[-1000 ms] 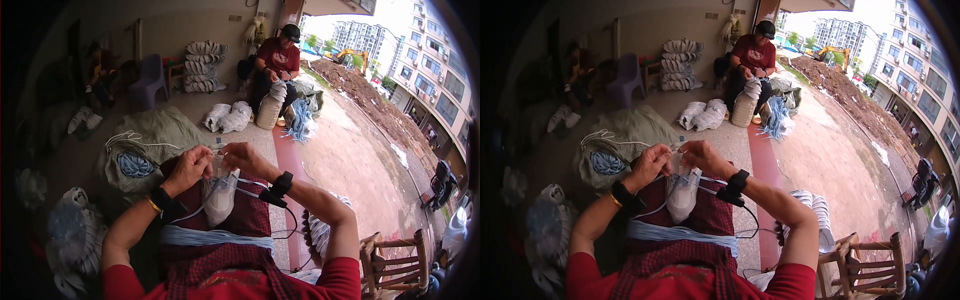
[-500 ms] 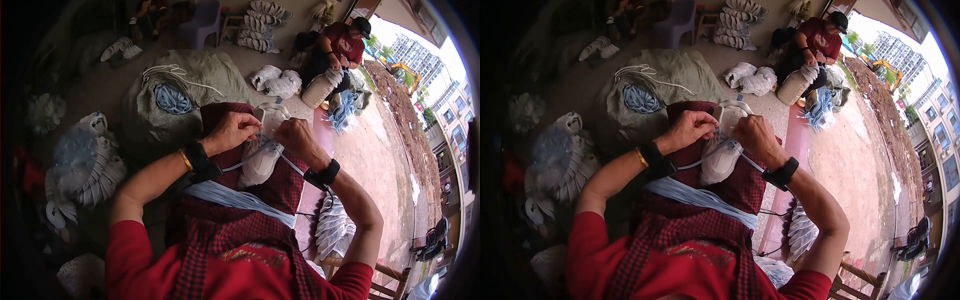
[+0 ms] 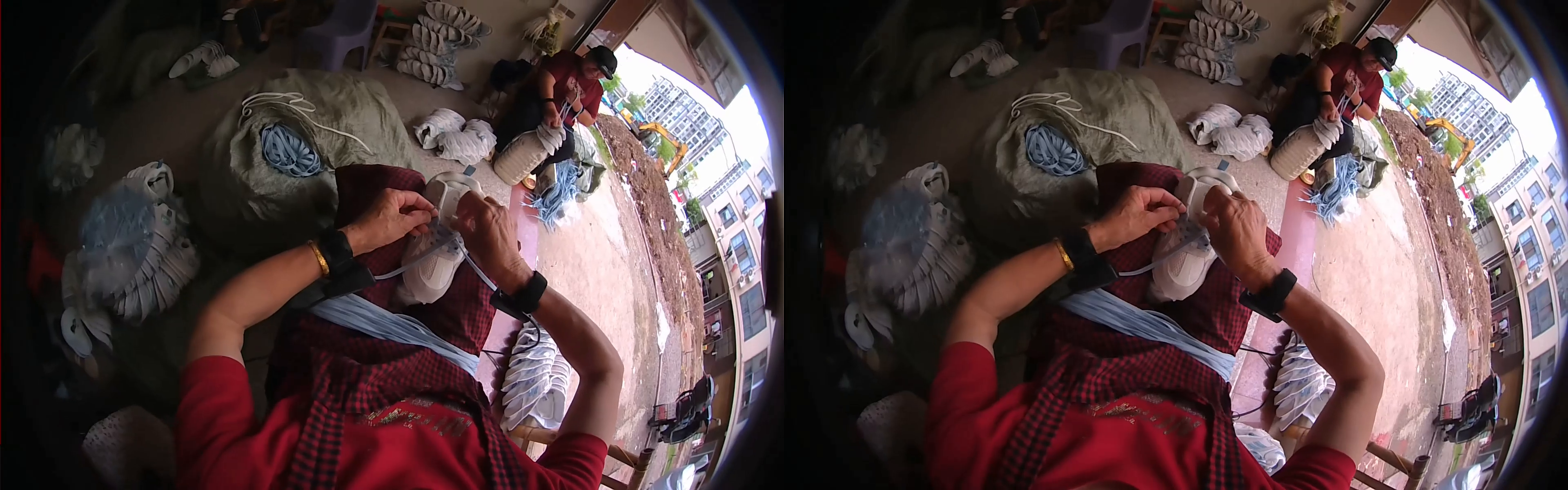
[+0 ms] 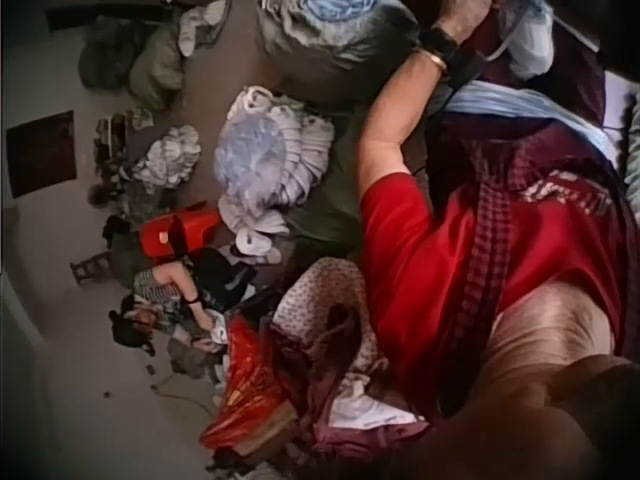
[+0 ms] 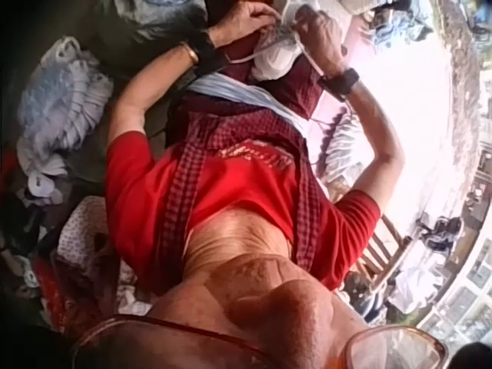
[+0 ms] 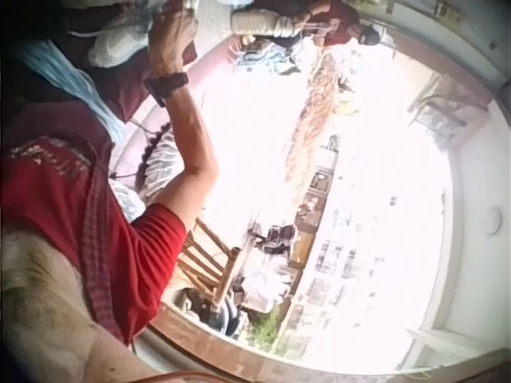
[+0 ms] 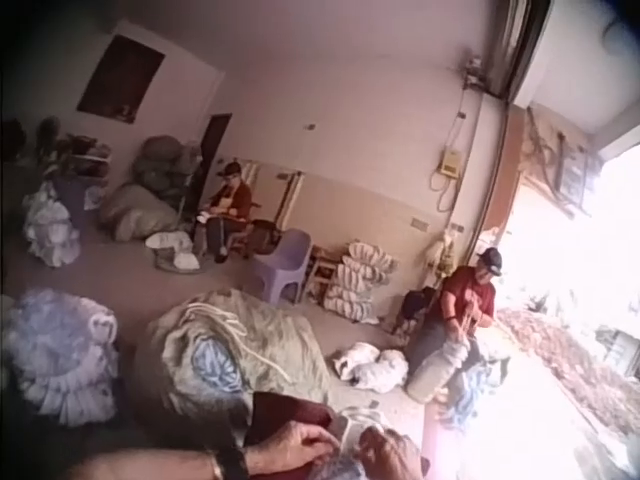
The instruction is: Thread shoelaces through the eyelets of a shoe.
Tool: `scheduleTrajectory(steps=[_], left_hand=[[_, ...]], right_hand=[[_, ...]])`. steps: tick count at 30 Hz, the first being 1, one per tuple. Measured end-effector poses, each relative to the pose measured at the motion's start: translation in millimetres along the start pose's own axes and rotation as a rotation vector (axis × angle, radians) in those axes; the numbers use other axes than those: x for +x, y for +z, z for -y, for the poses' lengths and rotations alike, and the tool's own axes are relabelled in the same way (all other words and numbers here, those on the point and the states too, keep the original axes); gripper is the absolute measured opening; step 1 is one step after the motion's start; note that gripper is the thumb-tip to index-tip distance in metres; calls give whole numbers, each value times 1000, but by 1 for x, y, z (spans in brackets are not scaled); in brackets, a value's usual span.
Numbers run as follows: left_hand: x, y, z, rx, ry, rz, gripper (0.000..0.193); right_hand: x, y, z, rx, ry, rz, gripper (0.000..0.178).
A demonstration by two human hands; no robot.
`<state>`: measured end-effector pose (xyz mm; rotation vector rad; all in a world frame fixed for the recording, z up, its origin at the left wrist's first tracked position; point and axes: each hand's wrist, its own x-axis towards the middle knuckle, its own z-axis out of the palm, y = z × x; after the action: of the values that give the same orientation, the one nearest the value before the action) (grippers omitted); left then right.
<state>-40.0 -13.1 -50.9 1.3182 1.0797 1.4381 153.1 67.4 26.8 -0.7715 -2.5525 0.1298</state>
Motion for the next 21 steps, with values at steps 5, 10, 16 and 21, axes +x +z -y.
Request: scheduleTrajectory(steps=[5,10,16,21], left_hand=[[0,-1,0,-29,-41,-13,20],[-3,-2,-4,-80,-58,-6,22],[-6,-9,-4,-122,-54,17,24],[-6,-7,-1,-141,-64,41,22]], right_hand=[[2,0,-1,-108,-149,60,11],[7,9,-1,-317,-236,164,12],[33,-5,-9,161,-67,248,16],[70,6,12,627,-6,312,24]])
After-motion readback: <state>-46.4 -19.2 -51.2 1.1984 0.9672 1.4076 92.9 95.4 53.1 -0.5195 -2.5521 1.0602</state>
